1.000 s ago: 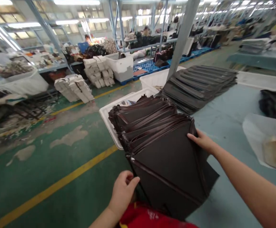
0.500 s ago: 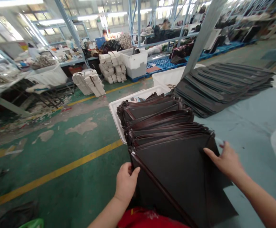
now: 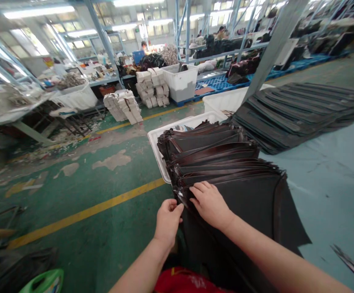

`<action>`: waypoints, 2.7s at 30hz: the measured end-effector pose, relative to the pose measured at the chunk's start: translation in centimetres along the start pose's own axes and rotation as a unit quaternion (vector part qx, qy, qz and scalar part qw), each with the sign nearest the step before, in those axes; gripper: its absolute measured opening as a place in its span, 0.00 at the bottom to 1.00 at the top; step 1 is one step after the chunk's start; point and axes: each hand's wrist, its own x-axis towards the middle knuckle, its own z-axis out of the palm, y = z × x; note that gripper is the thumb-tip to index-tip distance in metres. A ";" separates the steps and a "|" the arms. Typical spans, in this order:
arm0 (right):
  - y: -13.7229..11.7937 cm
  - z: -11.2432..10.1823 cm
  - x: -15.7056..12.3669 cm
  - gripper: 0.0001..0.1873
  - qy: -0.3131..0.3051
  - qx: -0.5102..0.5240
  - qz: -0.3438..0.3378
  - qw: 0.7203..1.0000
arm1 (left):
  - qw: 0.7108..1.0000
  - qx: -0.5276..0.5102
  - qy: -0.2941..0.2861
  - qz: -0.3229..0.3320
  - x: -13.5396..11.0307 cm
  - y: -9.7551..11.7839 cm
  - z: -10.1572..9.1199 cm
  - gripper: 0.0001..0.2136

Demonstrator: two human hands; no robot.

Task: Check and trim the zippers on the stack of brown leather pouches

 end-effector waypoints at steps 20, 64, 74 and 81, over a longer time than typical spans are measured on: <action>0.2 -1.0 0.5 0.11 -0.054 -0.003 0.043 0.998 | 0.973 -0.209 -0.096 -0.020 0.3 1.4 0.9 0.12; -1.5 -1.0 0.0 0.10 -0.089 0.095 0.041 0.991 | 0.926 -0.350 -0.040 -0.138 0.8 3.3 1.7 0.08; -1.4 0.5 -0.5 0.08 -0.038 0.055 0.015 0.998 | 0.927 -0.346 -0.012 -0.145 0.8 3.3 1.9 0.05; -1.1 1.3 -0.6 0.09 -0.030 0.039 0.002 0.999 | 0.936 -0.319 -0.029 -0.143 0.9 2.8 1.6 0.03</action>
